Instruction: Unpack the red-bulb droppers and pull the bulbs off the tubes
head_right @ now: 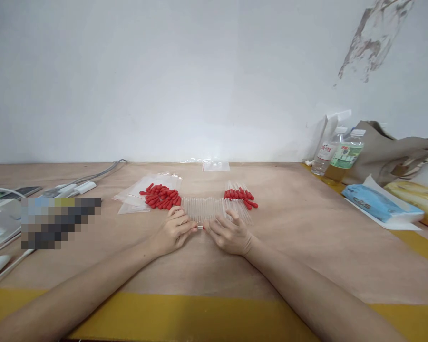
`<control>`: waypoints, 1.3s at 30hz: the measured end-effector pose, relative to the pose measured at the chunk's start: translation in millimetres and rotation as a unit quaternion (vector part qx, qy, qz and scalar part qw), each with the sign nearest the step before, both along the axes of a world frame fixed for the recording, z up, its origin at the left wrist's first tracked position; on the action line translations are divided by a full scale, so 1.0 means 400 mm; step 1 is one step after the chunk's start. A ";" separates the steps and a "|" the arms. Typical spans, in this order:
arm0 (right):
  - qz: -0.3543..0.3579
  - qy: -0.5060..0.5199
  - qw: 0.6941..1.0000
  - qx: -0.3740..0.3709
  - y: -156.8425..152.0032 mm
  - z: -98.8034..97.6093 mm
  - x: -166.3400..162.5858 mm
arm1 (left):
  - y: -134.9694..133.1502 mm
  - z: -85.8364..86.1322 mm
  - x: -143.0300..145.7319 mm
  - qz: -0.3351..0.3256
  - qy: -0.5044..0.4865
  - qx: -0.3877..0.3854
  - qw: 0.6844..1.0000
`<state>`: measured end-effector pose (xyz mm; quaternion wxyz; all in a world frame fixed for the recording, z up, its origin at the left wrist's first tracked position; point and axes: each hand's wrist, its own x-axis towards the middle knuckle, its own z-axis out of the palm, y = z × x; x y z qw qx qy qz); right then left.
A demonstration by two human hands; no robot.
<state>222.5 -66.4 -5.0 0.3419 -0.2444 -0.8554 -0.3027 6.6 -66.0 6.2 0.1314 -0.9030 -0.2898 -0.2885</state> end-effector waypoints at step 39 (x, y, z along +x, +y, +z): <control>-0.188 0.361 0.736 -0.541 0.222 -0.024 0.296 | 0.078 -0.023 -0.070 0.119 -0.128 -0.104 0.979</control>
